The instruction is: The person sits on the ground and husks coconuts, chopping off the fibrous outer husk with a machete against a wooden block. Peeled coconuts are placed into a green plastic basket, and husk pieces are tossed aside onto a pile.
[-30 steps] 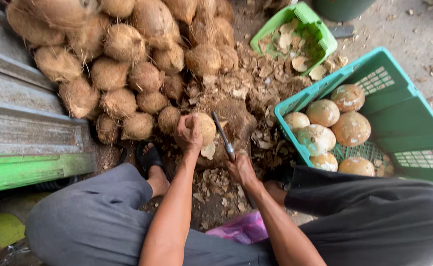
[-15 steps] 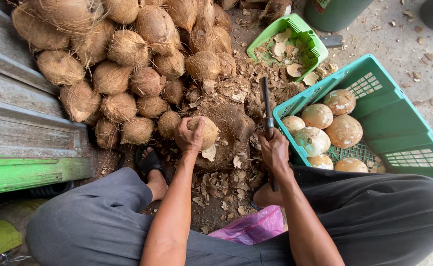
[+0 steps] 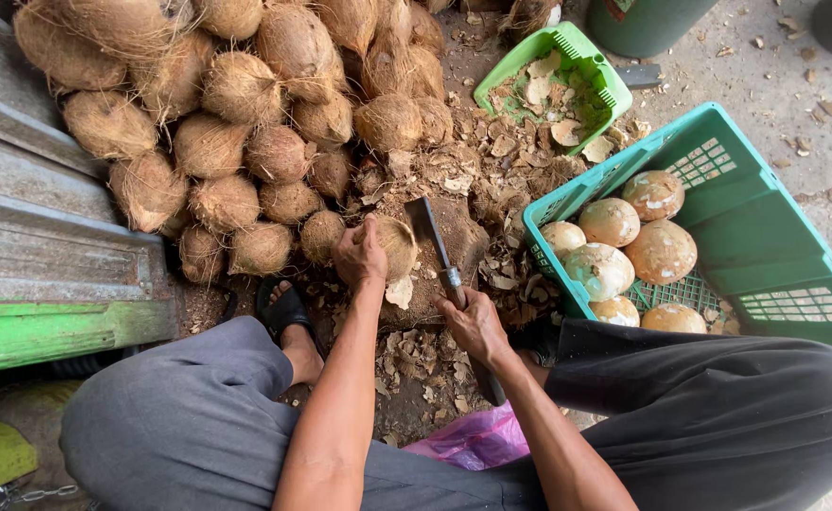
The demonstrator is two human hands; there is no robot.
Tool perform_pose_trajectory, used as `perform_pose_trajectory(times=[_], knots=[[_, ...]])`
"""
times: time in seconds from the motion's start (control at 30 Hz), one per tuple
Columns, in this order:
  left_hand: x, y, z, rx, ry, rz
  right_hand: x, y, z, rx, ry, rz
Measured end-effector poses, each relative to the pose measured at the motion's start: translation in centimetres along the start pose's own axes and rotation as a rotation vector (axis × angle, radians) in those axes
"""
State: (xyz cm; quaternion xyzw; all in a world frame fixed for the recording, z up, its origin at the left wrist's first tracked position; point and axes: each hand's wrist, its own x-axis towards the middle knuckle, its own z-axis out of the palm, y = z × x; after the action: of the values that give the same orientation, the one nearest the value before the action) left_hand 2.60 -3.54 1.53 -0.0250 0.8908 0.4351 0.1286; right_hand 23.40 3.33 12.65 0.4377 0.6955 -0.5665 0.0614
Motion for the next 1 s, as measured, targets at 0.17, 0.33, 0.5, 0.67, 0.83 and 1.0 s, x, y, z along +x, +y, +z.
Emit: perform_pose_trajectory(times=[0.17, 0.33, 0.5, 0.67, 0.83, 1.0], knots=[[-0.5, 0.9, -0.3, -0.089, -0.026, -0.134, -1.3, -1.4, -0.7, 0.324, 0.092, -0.232], [-0.6, 2.1, -1.2, -0.001, -0.124, -0.14, -0.3, -0.5, 0.4, 0.207, 0.157, -0.125], [-0.1, 2.2, -1.2, 0.043, -0.097, -0.065, 2.6, 0.8, 0.8, 0.053, 0.135, -0.035], [-2.1, -1.9, -2.2, -0.067, 0.16, -0.02, 4.5, 0.5, 1.1, 0.097, 0.105, -0.127], [-7.0, -6.7, -1.4, 0.116, 0.129, 0.113, 5.3, -0.6, 1.4, 0.16, 0.144, -0.185], [-10.1, -7.3, 0.9, 0.691, 0.516, 0.483, 5.1, -1.1, 1.8, 0.252, 0.152, -0.187]])
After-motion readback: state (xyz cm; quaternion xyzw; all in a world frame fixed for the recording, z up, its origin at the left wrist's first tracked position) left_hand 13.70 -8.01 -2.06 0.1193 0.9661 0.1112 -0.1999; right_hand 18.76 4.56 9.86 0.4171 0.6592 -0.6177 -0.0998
